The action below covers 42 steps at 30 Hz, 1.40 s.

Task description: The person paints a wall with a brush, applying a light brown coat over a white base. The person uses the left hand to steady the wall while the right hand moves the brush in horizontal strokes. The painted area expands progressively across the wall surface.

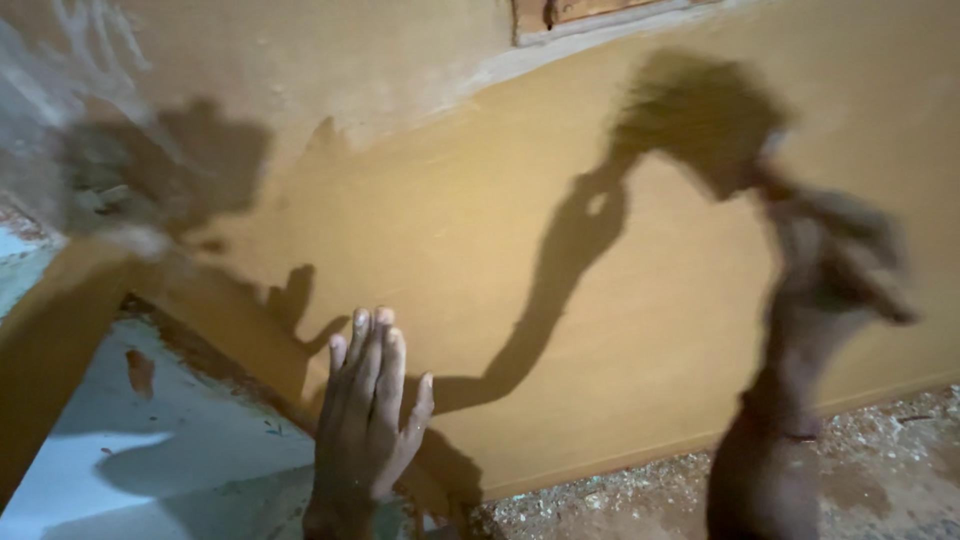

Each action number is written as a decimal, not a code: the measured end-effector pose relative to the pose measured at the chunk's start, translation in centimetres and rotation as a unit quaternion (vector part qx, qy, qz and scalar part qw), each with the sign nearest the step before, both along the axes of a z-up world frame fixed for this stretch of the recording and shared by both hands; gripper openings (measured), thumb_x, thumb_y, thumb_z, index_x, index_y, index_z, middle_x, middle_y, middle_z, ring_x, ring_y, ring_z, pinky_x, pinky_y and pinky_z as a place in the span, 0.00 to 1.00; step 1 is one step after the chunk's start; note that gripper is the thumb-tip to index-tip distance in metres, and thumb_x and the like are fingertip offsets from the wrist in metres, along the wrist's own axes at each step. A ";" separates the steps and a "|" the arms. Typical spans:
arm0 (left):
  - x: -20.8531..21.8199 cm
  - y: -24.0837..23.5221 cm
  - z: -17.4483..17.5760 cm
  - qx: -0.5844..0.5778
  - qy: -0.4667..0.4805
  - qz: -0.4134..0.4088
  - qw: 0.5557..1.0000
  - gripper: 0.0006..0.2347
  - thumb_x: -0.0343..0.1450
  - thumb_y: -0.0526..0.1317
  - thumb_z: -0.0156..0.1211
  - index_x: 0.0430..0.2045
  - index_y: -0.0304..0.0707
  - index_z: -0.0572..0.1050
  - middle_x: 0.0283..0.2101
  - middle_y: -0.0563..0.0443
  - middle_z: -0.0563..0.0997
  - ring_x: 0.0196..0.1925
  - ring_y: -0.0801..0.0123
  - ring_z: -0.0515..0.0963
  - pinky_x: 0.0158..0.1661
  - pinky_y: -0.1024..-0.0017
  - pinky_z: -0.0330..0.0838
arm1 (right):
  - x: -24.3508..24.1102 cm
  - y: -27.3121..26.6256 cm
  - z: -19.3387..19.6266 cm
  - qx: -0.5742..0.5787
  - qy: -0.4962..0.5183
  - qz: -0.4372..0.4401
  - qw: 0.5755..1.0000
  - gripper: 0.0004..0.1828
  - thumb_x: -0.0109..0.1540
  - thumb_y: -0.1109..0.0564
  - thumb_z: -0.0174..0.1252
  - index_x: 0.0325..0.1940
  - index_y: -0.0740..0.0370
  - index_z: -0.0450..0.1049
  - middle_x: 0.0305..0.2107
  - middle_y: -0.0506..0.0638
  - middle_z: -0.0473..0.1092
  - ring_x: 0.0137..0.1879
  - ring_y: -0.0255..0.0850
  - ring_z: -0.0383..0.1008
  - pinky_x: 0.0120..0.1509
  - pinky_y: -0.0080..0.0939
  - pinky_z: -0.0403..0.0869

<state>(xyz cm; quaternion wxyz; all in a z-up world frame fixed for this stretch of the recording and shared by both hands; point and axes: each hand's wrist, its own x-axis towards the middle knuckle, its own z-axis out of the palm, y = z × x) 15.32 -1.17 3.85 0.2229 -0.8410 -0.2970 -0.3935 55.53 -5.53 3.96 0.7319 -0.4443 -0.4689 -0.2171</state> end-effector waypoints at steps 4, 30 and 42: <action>0.9 0.9 0.3 -0.080 0.035 0.005 0.996 0.32 0.70 0.41 0.62 0.68 0.27 0.57 0.72 0.33 0.60 0.75 0.40 0.56 0.70 0.44 0.51 | 5.5 -2.6 -0.8 0.049 -0.009 -0.122 0.991 0.04 0.76 0.60 0.63 0.51 0.63 0.74 0.45 0.52 0.76 0.47 0.38 0.77 0.53 0.36 0.78; 9.1 3.1 0.7 -0.090 0.053 -0.007 0.994 0.34 0.74 0.42 0.60 0.72 0.25 0.50 0.76 0.32 0.54 0.78 0.48 0.54 0.74 0.46 0.47 | 8.0 -2.7 -12.4 -0.091 -0.040 -0.121 0.988 0.11 0.77 0.50 0.56 0.50 0.61 0.75 0.40 0.50 0.75 0.42 0.36 0.74 0.44 0.33 0.77; 13.9 3.3 2.4 -0.070 0.066 0.028 0.995 0.36 0.73 0.41 0.63 0.74 0.30 0.49 0.78 0.35 0.50 0.81 0.47 0.48 0.77 0.48 0.43 | 4.6 -2.4 -17.2 -0.077 -0.103 -0.003 0.992 0.09 0.70 0.51 0.62 0.46 0.57 0.72 0.38 0.45 0.73 0.39 0.33 0.72 0.39 0.32 0.74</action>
